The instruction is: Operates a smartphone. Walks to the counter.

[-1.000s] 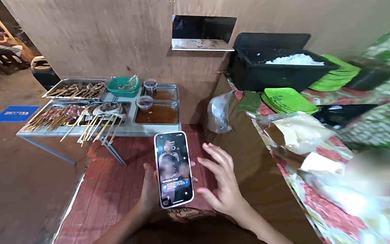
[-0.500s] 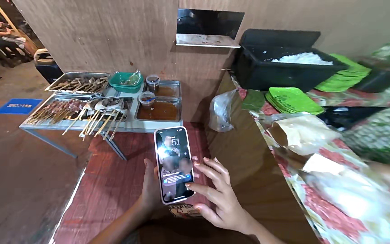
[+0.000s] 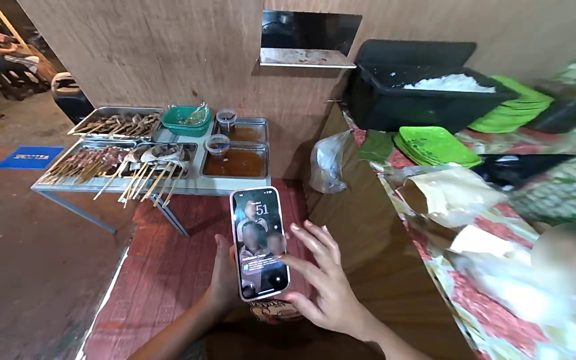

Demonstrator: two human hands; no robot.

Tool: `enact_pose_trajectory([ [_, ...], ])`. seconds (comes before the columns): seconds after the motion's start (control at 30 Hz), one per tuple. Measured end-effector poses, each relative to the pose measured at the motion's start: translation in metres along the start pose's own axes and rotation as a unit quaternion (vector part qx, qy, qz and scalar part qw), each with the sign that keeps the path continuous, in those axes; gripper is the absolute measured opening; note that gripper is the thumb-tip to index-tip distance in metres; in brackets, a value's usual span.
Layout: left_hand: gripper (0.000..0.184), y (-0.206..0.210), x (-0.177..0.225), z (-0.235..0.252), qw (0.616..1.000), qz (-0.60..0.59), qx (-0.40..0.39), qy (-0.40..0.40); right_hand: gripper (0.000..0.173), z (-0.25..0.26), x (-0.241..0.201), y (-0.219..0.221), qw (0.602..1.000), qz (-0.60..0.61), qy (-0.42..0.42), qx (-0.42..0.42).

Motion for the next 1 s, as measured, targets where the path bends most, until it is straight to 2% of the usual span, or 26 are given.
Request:
enact_pose_trajectory([
  [0.17, 0.074, 0.002, 0.002, 0.002, 1.000, -0.010, -0.005, -0.002, 0.050, -0.003, 0.003, -0.001, 0.999, -0.028, 0.024, -0.011],
  [0.37, 0.075, 0.004, 0.002, 0.005, 1.000, -0.023, -0.006, -0.003, 0.047, -0.006, 0.002, -0.006, 0.999, -0.024, 0.006, 0.043],
  [0.6, 0.074, 0.003, -0.001, 0.005, 0.999, -0.024, -0.020, -0.015, 0.047, -0.007, 0.002, -0.004, 0.999, -0.016, 0.012, 0.025],
  [0.77, 0.074, 0.003, -0.002, 0.003, 1.000, -0.008, 0.009, -0.017, 0.051, -0.007, 0.001, -0.002, 0.999, -0.030, 0.025, -0.006],
  [0.83, 0.074, 0.003, -0.003, 0.003, 1.000, -0.013, 0.008, -0.018, 0.052, -0.009, 0.002, -0.003, 0.999, -0.023, 0.024, 0.007],
  [0.9, 0.074, 0.002, -0.003, 0.002, 0.999, -0.031, -0.005, -0.024, 0.046, -0.010, 0.001, -0.005, 0.999, -0.020, 0.010, 0.047],
  [1.0, 0.075, 0.000, -0.004, 0.001, 0.999, -0.035, 0.007, -0.031, 0.018, -0.012, -0.001, -0.007, 0.995, 0.000, -0.022, 0.094],
])
Point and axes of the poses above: each hand's wrist, its own z-axis towards the middle knuckle, its own y-axis out of the palm, x = y × z, the point moved 3 cm from there along z, towards the middle knuckle, and after that the axes turned 9 degrees about -z, right-handed, at the moved point
